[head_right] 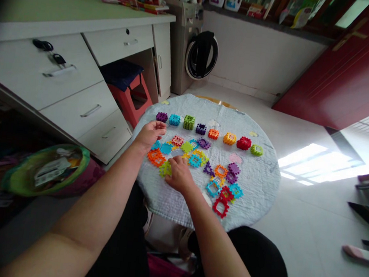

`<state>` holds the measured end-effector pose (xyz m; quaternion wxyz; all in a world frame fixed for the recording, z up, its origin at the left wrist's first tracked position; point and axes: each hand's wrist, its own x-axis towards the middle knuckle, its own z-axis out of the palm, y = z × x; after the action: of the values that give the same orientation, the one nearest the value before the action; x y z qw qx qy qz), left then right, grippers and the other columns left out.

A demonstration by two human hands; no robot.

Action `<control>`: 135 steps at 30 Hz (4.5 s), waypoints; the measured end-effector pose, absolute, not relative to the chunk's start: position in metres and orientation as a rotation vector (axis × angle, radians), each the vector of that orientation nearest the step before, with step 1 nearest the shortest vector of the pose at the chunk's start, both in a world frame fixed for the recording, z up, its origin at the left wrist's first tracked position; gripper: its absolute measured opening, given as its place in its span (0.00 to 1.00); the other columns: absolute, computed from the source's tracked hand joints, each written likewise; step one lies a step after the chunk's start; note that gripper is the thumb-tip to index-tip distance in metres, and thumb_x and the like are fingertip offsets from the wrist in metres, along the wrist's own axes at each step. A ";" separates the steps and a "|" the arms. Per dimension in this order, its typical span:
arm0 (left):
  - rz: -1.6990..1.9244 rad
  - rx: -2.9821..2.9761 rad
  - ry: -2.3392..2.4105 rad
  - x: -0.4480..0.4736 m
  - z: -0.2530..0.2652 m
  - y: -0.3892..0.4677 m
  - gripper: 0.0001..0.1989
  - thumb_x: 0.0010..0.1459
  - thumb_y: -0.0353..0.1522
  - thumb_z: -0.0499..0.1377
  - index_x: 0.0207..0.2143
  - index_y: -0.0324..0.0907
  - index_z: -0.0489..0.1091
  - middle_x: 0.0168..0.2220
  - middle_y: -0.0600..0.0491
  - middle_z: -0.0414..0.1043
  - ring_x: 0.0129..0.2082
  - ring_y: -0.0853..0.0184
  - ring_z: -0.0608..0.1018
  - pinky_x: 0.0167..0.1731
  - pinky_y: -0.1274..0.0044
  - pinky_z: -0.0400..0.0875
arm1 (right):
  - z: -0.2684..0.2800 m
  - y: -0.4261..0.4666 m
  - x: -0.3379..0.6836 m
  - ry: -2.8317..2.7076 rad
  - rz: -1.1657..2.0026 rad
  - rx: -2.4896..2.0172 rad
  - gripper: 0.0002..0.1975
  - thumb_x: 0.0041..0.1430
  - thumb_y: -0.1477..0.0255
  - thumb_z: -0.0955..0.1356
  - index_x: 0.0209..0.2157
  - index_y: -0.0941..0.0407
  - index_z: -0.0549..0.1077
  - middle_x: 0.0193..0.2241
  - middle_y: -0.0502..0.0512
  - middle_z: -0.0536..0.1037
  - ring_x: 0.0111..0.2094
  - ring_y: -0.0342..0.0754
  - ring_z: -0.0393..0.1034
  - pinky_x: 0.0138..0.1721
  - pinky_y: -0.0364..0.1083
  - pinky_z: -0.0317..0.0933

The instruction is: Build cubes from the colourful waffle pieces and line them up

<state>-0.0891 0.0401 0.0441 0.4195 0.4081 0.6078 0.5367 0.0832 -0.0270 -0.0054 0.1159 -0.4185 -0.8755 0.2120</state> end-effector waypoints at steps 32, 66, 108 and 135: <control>0.141 1.874 1.947 -0.086 0.004 0.044 0.16 0.49 0.33 0.55 0.42 0.43 0.71 0.38 0.47 0.77 0.39 0.57 0.78 0.38 0.73 0.69 | 0.041 0.007 0.267 -2.566 0.523 -1.601 0.22 0.43 0.72 0.70 0.44 0.59 0.69 0.41 0.58 0.68 0.41 0.50 0.64 0.46 0.49 0.59; 0.076 2.035 1.706 -0.074 0.010 0.039 0.28 0.52 0.40 0.52 0.54 0.35 0.65 0.53 0.41 0.70 0.52 0.57 0.72 0.52 0.73 0.64 | -0.020 0.190 0.431 -2.147 0.224 -2.334 0.31 0.42 0.69 0.72 0.52 0.54 0.69 0.47 0.60 0.71 0.47 0.56 0.68 0.49 0.50 0.60; 0.132 2.138 1.560 -0.052 0.015 0.029 0.22 0.51 0.32 0.56 0.50 0.39 0.67 0.51 0.44 0.71 0.49 0.58 0.74 0.49 0.71 0.66 | -0.003 0.022 0.292 -2.027 0.273 -2.294 0.19 0.56 0.65 0.65 0.48 0.57 0.70 0.44 0.62 0.74 0.46 0.54 0.68 0.46 0.47 0.58; 0.036 2.133 1.820 -0.045 -0.002 0.040 0.15 0.53 0.39 0.55 0.42 0.45 0.71 0.40 0.48 0.70 0.44 0.60 0.74 0.46 0.72 0.66 | 0.009 0.016 0.320 -1.986 0.484 -2.141 0.16 0.45 0.68 0.71 0.38 0.59 0.74 0.35 0.57 0.73 0.36 0.48 0.66 0.38 0.44 0.60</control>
<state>-0.0447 0.0400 -0.0023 0.1678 0.7498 0.6399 0.0125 0.3198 0.0156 0.0090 0.0903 -0.7203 -0.6682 0.1630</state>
